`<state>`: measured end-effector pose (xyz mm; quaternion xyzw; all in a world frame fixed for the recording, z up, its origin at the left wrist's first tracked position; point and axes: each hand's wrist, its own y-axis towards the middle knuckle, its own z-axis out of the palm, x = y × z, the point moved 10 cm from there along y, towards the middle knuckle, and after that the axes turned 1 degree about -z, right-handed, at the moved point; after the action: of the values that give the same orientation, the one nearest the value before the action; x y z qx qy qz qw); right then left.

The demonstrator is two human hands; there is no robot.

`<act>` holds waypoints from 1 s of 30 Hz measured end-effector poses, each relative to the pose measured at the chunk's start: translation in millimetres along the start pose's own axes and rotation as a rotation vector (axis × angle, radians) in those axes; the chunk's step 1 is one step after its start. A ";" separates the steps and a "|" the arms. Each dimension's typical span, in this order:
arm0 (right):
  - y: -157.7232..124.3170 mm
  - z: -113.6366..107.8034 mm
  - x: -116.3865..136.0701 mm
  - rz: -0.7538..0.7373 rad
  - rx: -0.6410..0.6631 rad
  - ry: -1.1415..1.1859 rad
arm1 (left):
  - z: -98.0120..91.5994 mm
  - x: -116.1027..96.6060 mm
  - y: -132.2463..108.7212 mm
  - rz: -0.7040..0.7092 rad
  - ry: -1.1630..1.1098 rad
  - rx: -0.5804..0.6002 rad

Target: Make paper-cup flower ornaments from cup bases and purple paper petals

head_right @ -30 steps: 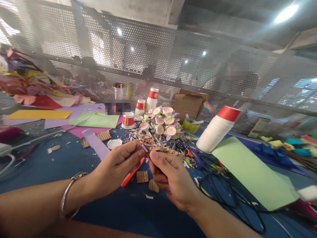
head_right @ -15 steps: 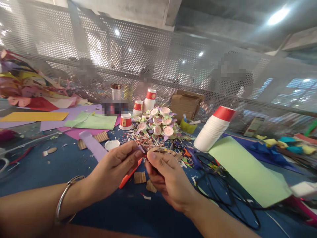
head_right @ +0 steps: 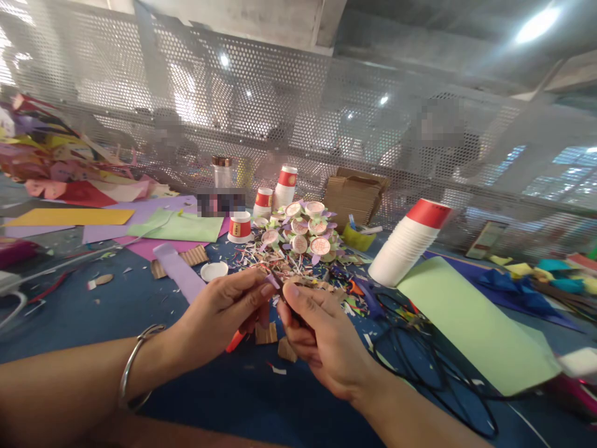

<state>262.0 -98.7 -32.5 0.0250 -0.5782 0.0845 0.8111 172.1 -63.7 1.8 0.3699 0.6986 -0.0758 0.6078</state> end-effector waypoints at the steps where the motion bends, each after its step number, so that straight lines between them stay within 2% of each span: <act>1: 0.2 0.1 0.5 -0.003 0.000 0.000 | -0.7 0.1 0.1 -0.003 0.006 -0.007; 5: 1.1 0.1 2.0 -0.020 -0.007 -0.004 | -0.8 2.6 0.4 -0.034 0.010 -0.006; 10: 1.9 1.4 1.3 -0.018 0.007 -0.002 | 5.7 11.6 0.9 -0.121 -0.127 0.050; 14: 3.2 1.4 0.3 -0.013 0.009 0.006 | 7.8 14.3 1.2 -0.131 -0.183 0.058; 30: 5.8 0.4 3.3 -0.041 -0.007 -0.078 | 2.8 11.8 1.9 -0.145 -0.126 0.057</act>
<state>261.7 -92.8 -29.5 0.0372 -0.6091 0.0646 0.7896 175.6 -58.9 -9.0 0.3299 0.6816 -0.1622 0.6327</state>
